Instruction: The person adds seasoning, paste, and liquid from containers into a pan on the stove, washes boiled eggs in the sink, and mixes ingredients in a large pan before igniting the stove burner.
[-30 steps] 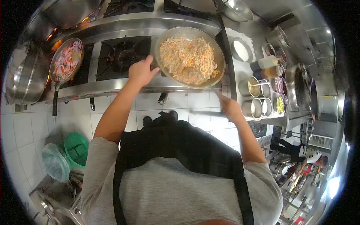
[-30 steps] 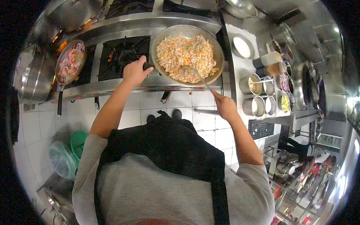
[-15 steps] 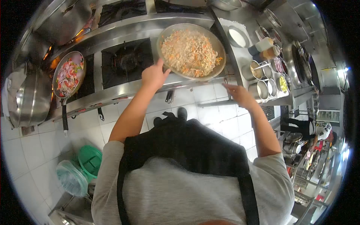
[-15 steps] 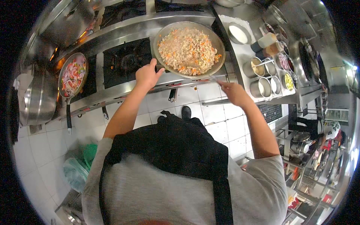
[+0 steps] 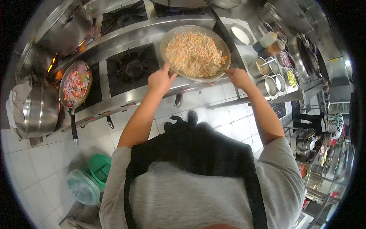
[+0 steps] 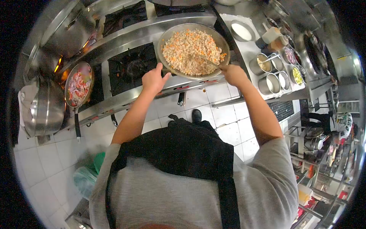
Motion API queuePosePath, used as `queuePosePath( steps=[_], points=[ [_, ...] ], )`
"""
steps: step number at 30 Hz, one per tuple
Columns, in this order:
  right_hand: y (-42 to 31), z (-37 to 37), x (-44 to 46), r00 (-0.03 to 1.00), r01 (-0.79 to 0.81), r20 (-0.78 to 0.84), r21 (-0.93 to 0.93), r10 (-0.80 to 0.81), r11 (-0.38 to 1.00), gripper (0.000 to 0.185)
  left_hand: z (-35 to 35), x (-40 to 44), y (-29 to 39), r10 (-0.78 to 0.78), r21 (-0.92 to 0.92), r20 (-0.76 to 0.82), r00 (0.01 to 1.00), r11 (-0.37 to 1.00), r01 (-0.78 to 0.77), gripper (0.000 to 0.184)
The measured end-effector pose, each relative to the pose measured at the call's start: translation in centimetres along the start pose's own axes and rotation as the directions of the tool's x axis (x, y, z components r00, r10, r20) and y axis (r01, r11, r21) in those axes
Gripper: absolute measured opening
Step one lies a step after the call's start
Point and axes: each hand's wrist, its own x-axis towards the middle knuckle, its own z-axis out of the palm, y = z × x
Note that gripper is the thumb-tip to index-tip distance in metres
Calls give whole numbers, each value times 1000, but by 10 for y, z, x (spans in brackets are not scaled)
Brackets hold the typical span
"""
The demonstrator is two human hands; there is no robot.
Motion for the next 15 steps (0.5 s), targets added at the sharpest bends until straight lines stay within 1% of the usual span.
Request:
queuePosePath(
  steps=[1, 2, 5, 8, 10, 11, 13, 14, 15],
  points=[
    [-2, -9, -4, 1000, -10, 11, -26, 10, 1000, 31, -1, 0, 1, -1, 3, 8, 1000, 1000, 1, 47],
    [-10, -11, 0, 999, -3, -51, 23, 4, 1000, 30, -1, 0, 1, -4, 3, 2, 1000, 1000, 4, 46],
    [-52, -9, 21, 998, -55, -12, -26, 55, 998, 29, -1, 0, 3, -8, 10, -15, 1000, 1000, 8, 47],
    [-21, 47, 56, 970, -214, 69, -219, 234, 952, 28, -5, -2, 2, 1, 28, -31, 1000, 1000, 0, 45],
    [-7, 15, 42, 996, -87, 24, -88, 89, 992, 27, -8, 1, -4, 10, 49, -47, 999, 999, -8, 43],
    [2, -5, 32, 1000, -19, -5, -25, 19, 1000, 28, -6, 4, -9, 21, 52, -82, 996, 998, -16, 42],
    [25, -30, 19, 998, -60, -7, 125, 61, 990, 28, -2, 9, -19, 43, 55, -145, 989, 998, -35, 42],
    [59, -19, 27, 998, 30, -58, 294, -13, 955, 29, -5, 11, -20, 37, 58, -135, 990, 998, -30, 41],
    [69, -6, 34, 997, -45, -38, 323, 61, 945, 29, -7, 14, -21, 25, 57, -123, 992, 998, -18, 41]
  ],
)
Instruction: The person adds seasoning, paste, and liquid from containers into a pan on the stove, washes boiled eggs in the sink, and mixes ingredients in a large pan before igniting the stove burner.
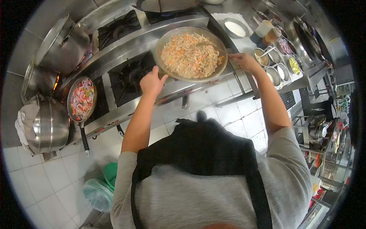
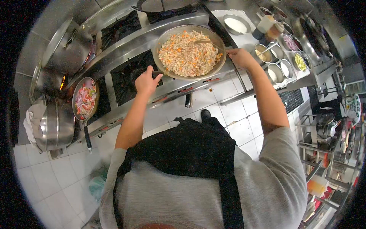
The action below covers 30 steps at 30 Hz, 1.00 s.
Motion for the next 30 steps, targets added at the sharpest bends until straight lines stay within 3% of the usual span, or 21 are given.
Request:
queuePosePath(
  steps=[2, 3, 6, 8, 10, 13, 16, 19, 21, 22, 24, 27, 30],
  points=[
    [21, 22, 7, 988, -152, 0, 56, 153, 987, 29, -2, 3, 0, -25, 3, 27, 999, 1000, 25, 43],
    [24, 48, 9, 998, -53, -32, -48, 52, 997, 29, 2, 5, 0, -32, 12, 16, 999, 999, 31, 43],
    [30, 67, 41, 980, -195, -12, -288, 200, 938, 30, 1, 8, 3, -41, 45, 2, 999, 998, 41, 43],
    [8, 16, 14, 1000, -28, -7, -210, 27, 977, 32, 4, 9, 0, -39, 42, -3, 999, 998, 39, 43],
    [23, -16, -6, 999, -6, -49, -141, -1, 990, 31, 3, 14, 0, -34, 31, 11, 999, 999, 34, 43],
    [23, 3, -22, 984, 93, 161, -71, -80, 993, 30, -8, 11, 3, -49, 12, 98, 994, 999, 48, 42],
    [-13, 39, -21, 991, -4, 136, -2, 5, 1000, 30, -12, 7, 13, -80, -22, 136, 987, 996, 84, 42],
    [-6, 2, -17, 975, 168, 163, -94, -151, 981, 30, -3, -3, 23, -126, -11, 104, 987, 992, 128, 42],
    [-8, -49, -38, 977, 66, 205, -16, -61, 998, 31, -7, -10, 38, -204, -5, 125, 971, 978, 206, 43],
    [27, -55, -36, 972, 169, 172, -30, -161, 985, 31, -1, -11, 39, -206, -15, 85, 975, 978, 208, 43],
    [62, -56, -32, 940, 167, 312, -79, -134, 983, 31, 14, -15, 35, -211, -27, 8, 978, 977, 211, 44],
    [39, -7, -20, 965, 120, 250, -149, -80, 982, 30, 24, -22, 39, -243, -62, -106, 964, 969, 238, 49],
    [25, -14, 1, 931, 307, 255, -165, -260, 937, 30, 15, -37, 52, -315, -139, -165, 935, 946, 294, 57]
  ],
)
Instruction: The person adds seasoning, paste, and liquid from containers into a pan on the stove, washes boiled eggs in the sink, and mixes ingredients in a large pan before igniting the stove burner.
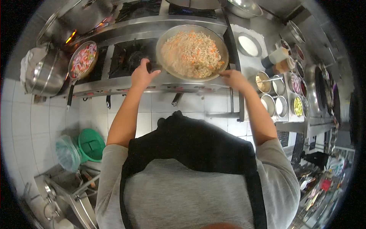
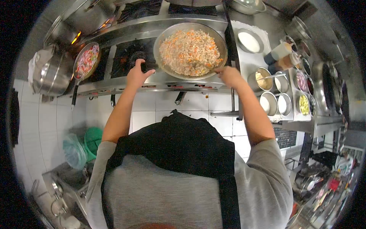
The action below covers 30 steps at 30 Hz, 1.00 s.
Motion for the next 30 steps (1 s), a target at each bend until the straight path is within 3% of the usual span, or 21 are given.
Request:
queuePosePath(
  steps=[1, 2, 4, 7, 8, 10, 12, 14, 16, 18, 19, 20, 22, 23, 24, 25, 26, 28, 30],
  points=[
    [6, -18, 4, 998, -30, 51, 15, 30, 999, 30, -5, -6, 2, -72, -74, 50, 996, 994, 76, 63],
    [-2, -53, -5, 995, 32, 95, 81, -40, 996, 30, -8, -15, 6, -96, -95, 6, 995, 991, 96, 64],
    [7, -78, 4, 998, 67, 17, 82, -68, 994, 29, -14, -37, 14, -149, -141, -84, 985, 981, 136, 67],
    [16, -49, 67, 997, -14, -76, 73, 19, 997, 28, 8, -80, 0, -87, -58, -217, 972, 995, 76, 64],
    [56, -10, 106, 979, 158, -130, -16, -159, 987, 28, 10, -98, -4, -102, -63, -199, 975, 994, 91, 62],
    [60, -6, 120, 957, 291, 75, -294, -281, 911, 29, 10, -139, -12, -118, -75, -153, 981, 991, 108, 57],
    [39, -44, 90, 987, 150, -23, -253, -161, 956, 28, 14, -185, -35, -248, 4, -85, 965, 968, 250, 58],
    [54, -54, 77, 977, 166, -104, -156, -184, 974, 27, 33, -243, -62, -431, -39, -1, 902, 901, 431, 61],
    [63, -37, 68, 980, 160, -100, -131, -174, 978, 28, 66, -299, -78, -595, -100, 246, 765, 769, 631, 69],
    [45, 2, 55, 990, 90, -89, -165, -106, 982, 28, 91, -344, -61, -612, -205, 547, 572, 564, 800, 66],
    [57, 32, 56, 945, 214, -194, -243, -264, 946, 29, 119, -369, -64, -443, -321, 698, 563, 509, 798, 61],
    [55, 48, 49, 949, 172, -240, -151, -205, 973, 31, 163, -413, -76, -399, -256, 580, 710, 738, 624, 53],
    [61, 70, 55, 951, 157, -216, -280, -222, 947, 28, 174, -423, -68, -198, -471, 680, 706, 620, 628, 55],
    [57, 69, 45, 902, 292, -234, -292, -364, 911, 29, 161, -428, -68, -228, -365, 588, 776, 782, 505, 56],
    [127, 101, 91, 874, 370, -137, -434, -466, 821, 28, 129, -435, -57, -356, -268, 515, 780, 798, 541, 51],
    [172, 116, 121, 564, 493, -294, -630, -771, 600, 27, 95, -440, -45, -476, -175, 431, 766, 789, 589, 47],
    [151, 99, 112, 605, 415, -323, -652, -728, 635, 32, 66, -446, -31, -679, -179, 337, 652, 634, 753, 38],
    [62, 67, 87, 585, 232, -445, -709, -678, 666, 45, 51, -474, -55, -730, -192, 145, 668, 641, 743, 34],
    [-37, 40, 57, 521, 154, -520, -722, -677, 674, 60, 5, -501, -66, -744, -283, -83, 663, 656, 700, 25]
  ],
)
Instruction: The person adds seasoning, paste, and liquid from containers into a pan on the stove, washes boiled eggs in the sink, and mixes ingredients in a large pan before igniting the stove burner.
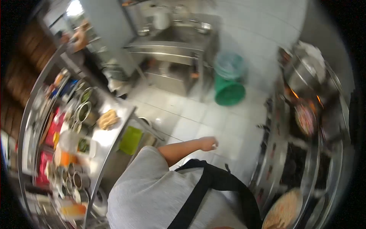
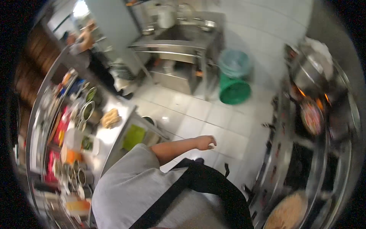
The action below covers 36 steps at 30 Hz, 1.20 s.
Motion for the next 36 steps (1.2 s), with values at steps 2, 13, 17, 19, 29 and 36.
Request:
queuePosePath(
  steps=[2, 13, 17, 19, 29, 36],
  points=[
    [-74, -119, 82, 979, 3, 195, 302, -65, 953, 56, -76, -22, 30, -55, 133, -221, 974, 987, 86, 6],
    [-405, -30, 32, -1, -518, 387, 788, -922, 331, 36, -177, -311, 114, -430, -34, -831, 353, 672, 740, 32],
    [-419, -20, -44, -192, -347, 297, 871, -935, 348, 35, -80, -415, 121, -784, -290, -612, 102, 342, 894, 59],
    [-436, -28, -40, -173, -277, 245, 917, -954, 286, 35, -37, -455, 142, -851, -287, -526, 20, 199, 937, 69],
    [-503, -114, -31, -127, -35, -7, 999, -992, -3, 33, 25, -567, 162, -844, -540, -384, -374, -124, 833, 60],
    [-530, -196, -111, -249, 80, -133, 984, -959, -157, 30, 19, -664, 147, -562, -569, -720, -407, 143, 810, 25]
  ],
)
